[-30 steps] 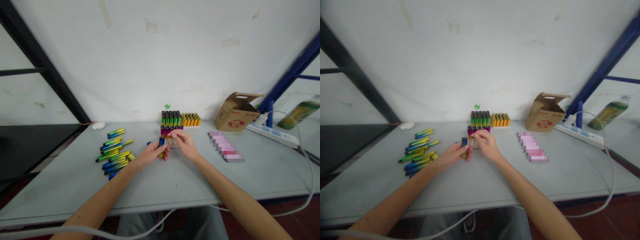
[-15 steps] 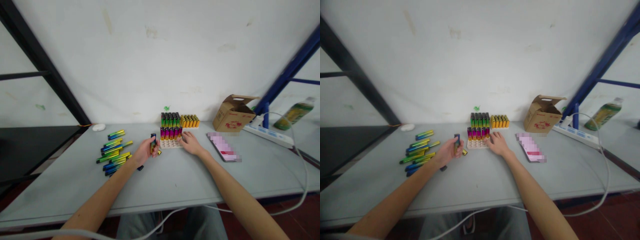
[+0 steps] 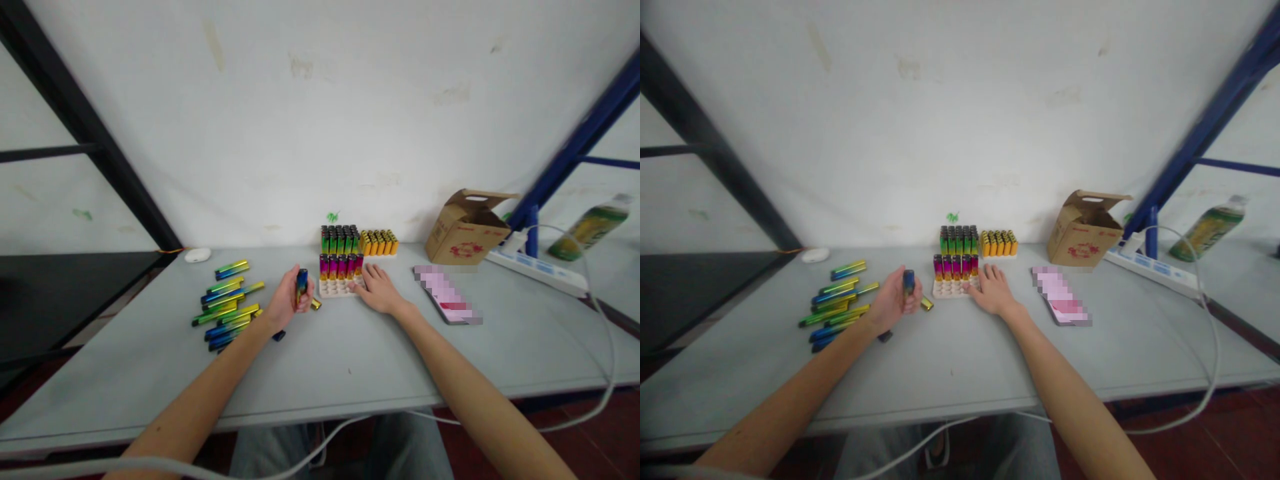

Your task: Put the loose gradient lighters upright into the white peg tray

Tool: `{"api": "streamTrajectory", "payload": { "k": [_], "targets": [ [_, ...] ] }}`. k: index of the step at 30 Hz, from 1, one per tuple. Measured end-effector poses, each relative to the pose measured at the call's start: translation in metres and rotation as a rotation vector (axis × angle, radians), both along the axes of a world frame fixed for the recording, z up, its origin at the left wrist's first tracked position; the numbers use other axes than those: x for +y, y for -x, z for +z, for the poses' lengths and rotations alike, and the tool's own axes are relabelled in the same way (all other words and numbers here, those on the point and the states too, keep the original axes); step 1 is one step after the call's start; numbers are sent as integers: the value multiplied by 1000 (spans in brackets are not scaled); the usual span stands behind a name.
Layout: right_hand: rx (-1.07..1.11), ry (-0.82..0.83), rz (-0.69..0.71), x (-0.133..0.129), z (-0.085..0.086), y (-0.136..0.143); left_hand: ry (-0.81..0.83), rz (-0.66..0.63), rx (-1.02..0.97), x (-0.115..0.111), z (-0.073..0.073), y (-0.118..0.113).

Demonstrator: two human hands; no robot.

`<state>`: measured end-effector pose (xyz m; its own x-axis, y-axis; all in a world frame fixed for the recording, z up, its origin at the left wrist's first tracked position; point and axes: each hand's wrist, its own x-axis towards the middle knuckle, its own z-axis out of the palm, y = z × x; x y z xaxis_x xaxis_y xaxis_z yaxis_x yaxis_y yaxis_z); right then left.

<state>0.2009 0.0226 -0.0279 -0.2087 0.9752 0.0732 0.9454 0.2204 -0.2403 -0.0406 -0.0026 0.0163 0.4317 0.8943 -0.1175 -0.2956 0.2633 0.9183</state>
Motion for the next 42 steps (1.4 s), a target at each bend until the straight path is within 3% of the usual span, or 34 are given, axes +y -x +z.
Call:
{"api": "streamTrajectory", "payload": {
  "k": [13, 22, 32, 42],
  "targets": [
    [-75, 142, 3, -9, 3, -16, -39, -48, 50, 1, -8, 1],
    [-136, 42, -8, -15, -8, -14, -4, 2, 28, 6, -10, 2],
    [-95, 29, 54, -16, -1, -23, 84, -43, 89, 7, -16, -2],
    [-96, 24, 68, -17, 1, -24, -62, 120, 195, 3, -13, -3]
  ]
}}
